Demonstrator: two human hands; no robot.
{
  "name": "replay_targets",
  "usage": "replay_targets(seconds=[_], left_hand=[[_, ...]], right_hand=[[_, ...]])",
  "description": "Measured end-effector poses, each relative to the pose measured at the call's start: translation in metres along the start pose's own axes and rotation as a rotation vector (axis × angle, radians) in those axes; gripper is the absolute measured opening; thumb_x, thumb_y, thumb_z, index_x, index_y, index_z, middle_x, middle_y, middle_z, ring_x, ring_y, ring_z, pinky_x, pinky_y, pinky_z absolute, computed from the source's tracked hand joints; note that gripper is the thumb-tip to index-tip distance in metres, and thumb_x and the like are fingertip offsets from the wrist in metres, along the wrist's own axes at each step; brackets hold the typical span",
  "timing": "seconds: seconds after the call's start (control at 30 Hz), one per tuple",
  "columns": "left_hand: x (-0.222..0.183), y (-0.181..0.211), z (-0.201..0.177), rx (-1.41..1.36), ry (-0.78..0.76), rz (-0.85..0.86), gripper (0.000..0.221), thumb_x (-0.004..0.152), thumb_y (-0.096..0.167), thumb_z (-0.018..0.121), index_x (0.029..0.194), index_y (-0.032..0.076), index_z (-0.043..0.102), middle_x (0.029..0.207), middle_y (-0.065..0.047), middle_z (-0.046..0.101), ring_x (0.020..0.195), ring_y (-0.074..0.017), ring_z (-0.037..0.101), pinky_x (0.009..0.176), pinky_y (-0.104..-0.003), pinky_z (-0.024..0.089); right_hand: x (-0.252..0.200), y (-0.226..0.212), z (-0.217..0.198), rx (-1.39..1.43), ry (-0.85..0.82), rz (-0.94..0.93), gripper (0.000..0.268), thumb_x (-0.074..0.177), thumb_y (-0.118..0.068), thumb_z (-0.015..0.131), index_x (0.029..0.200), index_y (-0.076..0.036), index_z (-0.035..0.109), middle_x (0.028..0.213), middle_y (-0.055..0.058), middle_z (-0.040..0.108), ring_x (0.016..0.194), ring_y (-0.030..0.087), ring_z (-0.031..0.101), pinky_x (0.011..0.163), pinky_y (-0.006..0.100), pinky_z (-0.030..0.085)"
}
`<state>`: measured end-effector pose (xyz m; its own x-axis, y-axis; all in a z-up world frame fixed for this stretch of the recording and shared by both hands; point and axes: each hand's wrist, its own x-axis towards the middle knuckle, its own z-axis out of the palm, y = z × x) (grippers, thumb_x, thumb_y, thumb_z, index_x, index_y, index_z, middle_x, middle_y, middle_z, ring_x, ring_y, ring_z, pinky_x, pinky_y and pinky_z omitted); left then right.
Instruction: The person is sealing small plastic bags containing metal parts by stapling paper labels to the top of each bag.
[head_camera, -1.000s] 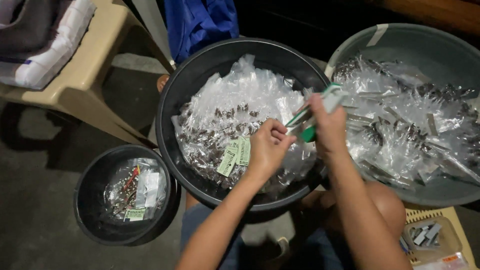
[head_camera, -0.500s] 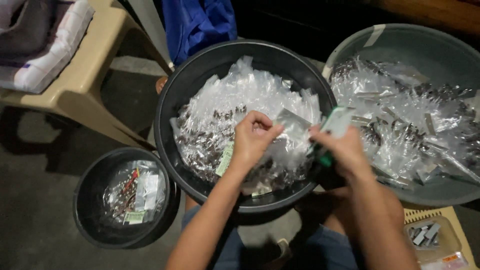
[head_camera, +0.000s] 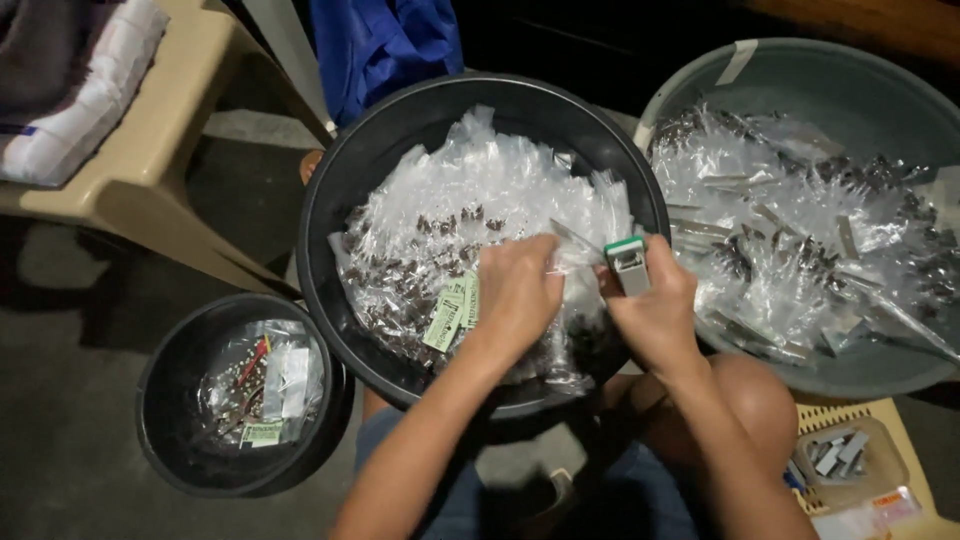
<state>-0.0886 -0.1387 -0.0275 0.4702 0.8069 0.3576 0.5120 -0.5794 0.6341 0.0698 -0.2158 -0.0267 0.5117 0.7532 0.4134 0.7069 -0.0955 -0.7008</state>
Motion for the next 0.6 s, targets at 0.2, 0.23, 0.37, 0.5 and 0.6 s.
replay_targets(seconds=[0.2,0.23,0.37,0.5,0.6], left_hand=[[0.021,0.011,-0.043,-0.146,-0.256,-0.178,0.030,0.080,0.030,0.070,0.106,0.016,0.064,0.086,-0.016,0.075,0.093,-0.0392,0.073,0.091,-0.050,0.049],[0.026,0.018,-0.051,-0.381,-0.377,-0.335,0.033,0.082,0.026,0.069,0.113,0.018,0.062,0.093,-0.022,0.075,0.098,-0.0443,0.073,0.089,-0.051,0.056],[0.040,0.024,-0.088,-1.352,-0.420,-0.575,0.082,0.077,0.010,0.082,0.143,-0.001,0.034,0.093,-0.027,0.071,0.066,-0.0240,0.072,0.052,-0.036,0.064],[0.031,0.043,-0.100,-1.282,-0.280,-0.194,0.120,0.077,0.026,0.085,0.161,0.011,0.001,0.146,-0.036,0.042,0.129,-0.0425,0.055,0.100,-0.050,0.052],[0.021,0.042,-0.078,-0.661,-0.269,0.072,0.131,0.071,0.012,0.091,0.164,0.014,-0.001,0.155,-0.037,0.037,0.130,-0.0461,0.054,0.107,-0.057,0.047]], right_hand=[[0.012,-0.013,-0.017,0.183,-0.083,0.072,0.035,0.071,-0.009,0.091,0.091,-0.010,0.062,0.074,0.007,0.066,0.068,0.018,0.059,0.064,0.032,0.048],[0.012,-0.012,-0.016,0.248,-0.106,0.130,0.035,0.070,-0.013,0.091,0.089,-0.011,0.061,0.073,0.002,0.064,0.068,0.013,0.054,0.064,0.030,0.047],[0.017,-0.026,-0.026,0.349,-0.216,0.326,0.037,0.068,-0.015,0.095,0.083,-0.012,0.061,0.069,-0.001,0.064,0.063,0.009,0.054,0.059,0.025,0.045],[0.019,-0.032,-0.025,0.673,-0.281,0.583,0.035,0.064,-0.009,0.095,0.084,-0.007,0.065,0.068,0.004,0.065,0.060,0.015,0.064,0.058,0.026,0.049],[0.020,-0.031,-0.029,0.821,-0.321,0.661,0.034,0.064,-0.002,0.091,0.088,-0.005,0.067,0.070,0.005,0.064,0.063,0.017,0.066,0.063,0.027,0.050]])
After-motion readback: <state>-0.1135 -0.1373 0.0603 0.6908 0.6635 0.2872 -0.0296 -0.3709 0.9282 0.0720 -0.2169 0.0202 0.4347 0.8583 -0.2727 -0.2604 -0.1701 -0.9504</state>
